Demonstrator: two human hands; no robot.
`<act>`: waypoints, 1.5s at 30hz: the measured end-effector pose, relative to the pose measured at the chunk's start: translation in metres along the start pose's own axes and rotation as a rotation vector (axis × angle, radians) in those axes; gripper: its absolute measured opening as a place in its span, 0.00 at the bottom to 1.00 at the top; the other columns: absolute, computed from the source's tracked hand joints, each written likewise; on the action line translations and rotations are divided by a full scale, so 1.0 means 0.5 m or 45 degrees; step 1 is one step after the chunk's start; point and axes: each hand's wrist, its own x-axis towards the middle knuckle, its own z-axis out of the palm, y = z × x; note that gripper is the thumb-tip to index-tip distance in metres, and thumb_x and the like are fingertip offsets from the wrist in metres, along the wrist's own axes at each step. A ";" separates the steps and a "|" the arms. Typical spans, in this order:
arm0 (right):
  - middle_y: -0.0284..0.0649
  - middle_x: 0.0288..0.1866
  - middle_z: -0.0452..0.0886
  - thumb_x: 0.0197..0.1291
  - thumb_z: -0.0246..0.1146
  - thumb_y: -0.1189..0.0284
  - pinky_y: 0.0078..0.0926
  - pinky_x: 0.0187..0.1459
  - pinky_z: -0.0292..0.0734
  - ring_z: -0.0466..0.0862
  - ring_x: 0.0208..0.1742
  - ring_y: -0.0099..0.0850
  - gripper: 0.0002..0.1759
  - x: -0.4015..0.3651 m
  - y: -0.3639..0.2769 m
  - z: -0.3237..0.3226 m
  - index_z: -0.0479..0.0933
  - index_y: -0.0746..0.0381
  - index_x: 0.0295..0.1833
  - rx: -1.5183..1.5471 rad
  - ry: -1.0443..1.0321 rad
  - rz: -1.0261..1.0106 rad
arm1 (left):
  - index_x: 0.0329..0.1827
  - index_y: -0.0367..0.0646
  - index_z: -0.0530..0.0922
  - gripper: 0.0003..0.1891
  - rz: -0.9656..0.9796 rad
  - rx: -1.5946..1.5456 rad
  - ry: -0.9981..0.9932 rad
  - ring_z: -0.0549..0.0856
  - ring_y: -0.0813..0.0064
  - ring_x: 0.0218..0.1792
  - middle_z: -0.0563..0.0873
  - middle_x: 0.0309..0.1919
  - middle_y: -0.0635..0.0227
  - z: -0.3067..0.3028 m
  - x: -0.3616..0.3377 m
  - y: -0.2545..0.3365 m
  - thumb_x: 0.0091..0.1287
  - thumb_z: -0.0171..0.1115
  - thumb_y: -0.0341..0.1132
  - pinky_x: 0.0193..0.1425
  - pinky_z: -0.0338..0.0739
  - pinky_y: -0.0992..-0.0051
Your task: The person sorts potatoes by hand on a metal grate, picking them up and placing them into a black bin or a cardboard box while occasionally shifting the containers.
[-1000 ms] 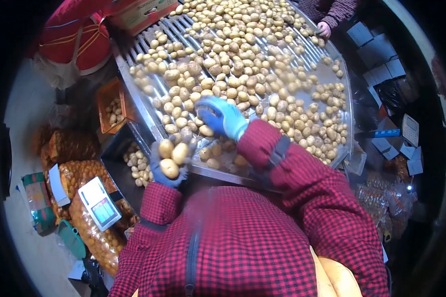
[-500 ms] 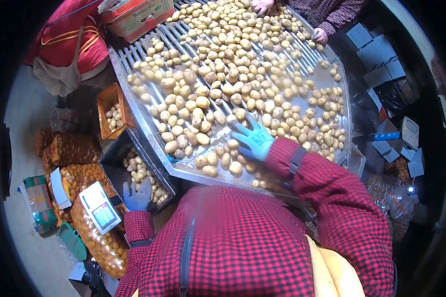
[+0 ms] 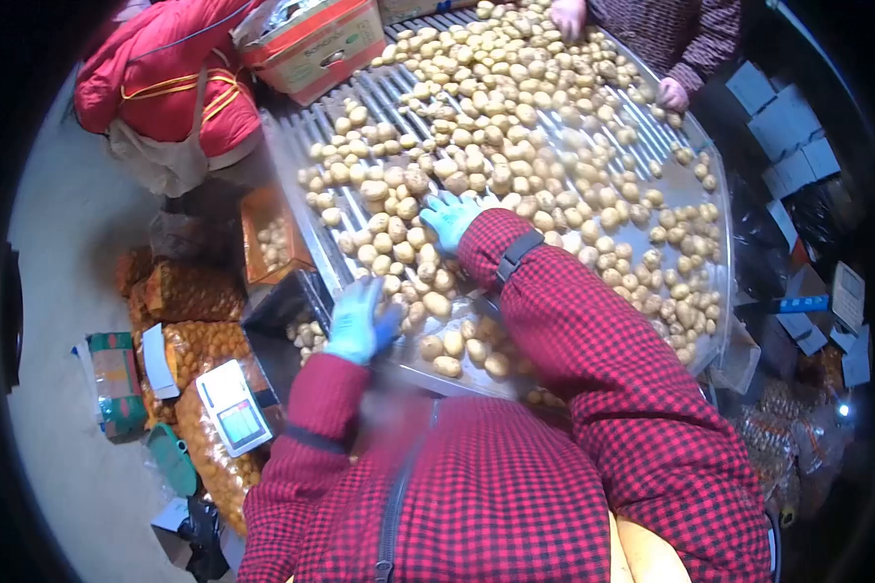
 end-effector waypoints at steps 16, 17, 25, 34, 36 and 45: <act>0.53 0.62 0.74 0.46 0.71 0.61 0.43 0.61 0.78 0.80 0.61 0.48 0.28 -0.048 0.002 -0.012 0.81 0.57 0.55 0.382 -0.149 0.409 | 0.71 0.47 0.73 0.27 0.164 -0.783 -0.459 0.70 0.52 0.72 0.73 0.69 0.52 0.077 0.028 0.106 0.75 0.54 0.52 0.74 0.60 0.48; 0.53 0.60 0.75 0.45 0.72 0.62 0.43 0.61 0.77 0.80 0.59 0.48 0.25 -0.060 0.020 0.000 0.82 0.58 0.52 0.491 -0.017 0.435 | 0.68 0.45 0.76 0.24 0.008 -1.059 -0.463 0.74 0.57 0.69 0.77 0.67 0.55 0.057 0.038 0.109 0.76 0.54 0.49 0.71 0.65 0.52; 0.44 0.49 0.85 0.51 0.77 0.57 0.35 0.57 0.77 0.83 0.54 0.39 0.22 -0.099 -0.055 -0.087 0.85 0.56 0.49 0.964 0.138 0.106 | 0.78 0.44 0.61 0.36 -0.871 -2.808 -0.409 0.80 0.59 0.62 0.75 0.68 0.56 -0.018 0.089 0.090 0.77 0.46 0.61 0.67 0.77 0.58; 0.49 0.58 0.85 0.66 0.63 0.56 0.35 0.55 0.80 0.87 0.52 0.38 0.27 0.118 0.057 -0.047 0.75 0.56 0.67 0.726 0.198 0.409 | 0.72 0.41 0.68 0.32 -0.845 -3.246 -0.326 0.81 0.61 0.54 0.81 0.55 0.58 0.044 0.014 -0.029 0.77 0.49 0.58 0.58 0.81 0.59; 0.51 0.61 0.79 0.64 0.61 0.59 0.43 0.62 0.75 0.80 0.63 0.46 0.25 0.157 0.060 -0.018 0.75 0.56 0.65 0.538 0.145 0.270 | 0.73 0.48 0.68 0.30 -0.989 -3.277 -0.228 0.83 0.64 0.47 0.82 0.53 0.60 0.057 -0.002 -0.029 0.77 0.50 0.59 0.52 0.81 0.62; 0.47 0.56 0.80 0.61 0.64 0.62 0.46 0.59 0.74 0.79 0.58 0.47 0.18 0.013 0.041 0.045 0.77 0.55 0.55 0.547 0.086 0.260 | 0.75 0.45 0.65 0.32 -1.013 -3.162 -0.321 0.81 0.56 0.57 0.81 0.57 0.53 0.038 -0.002 -0.009 0.79 0.43 0.59 0.62 0.77 0.54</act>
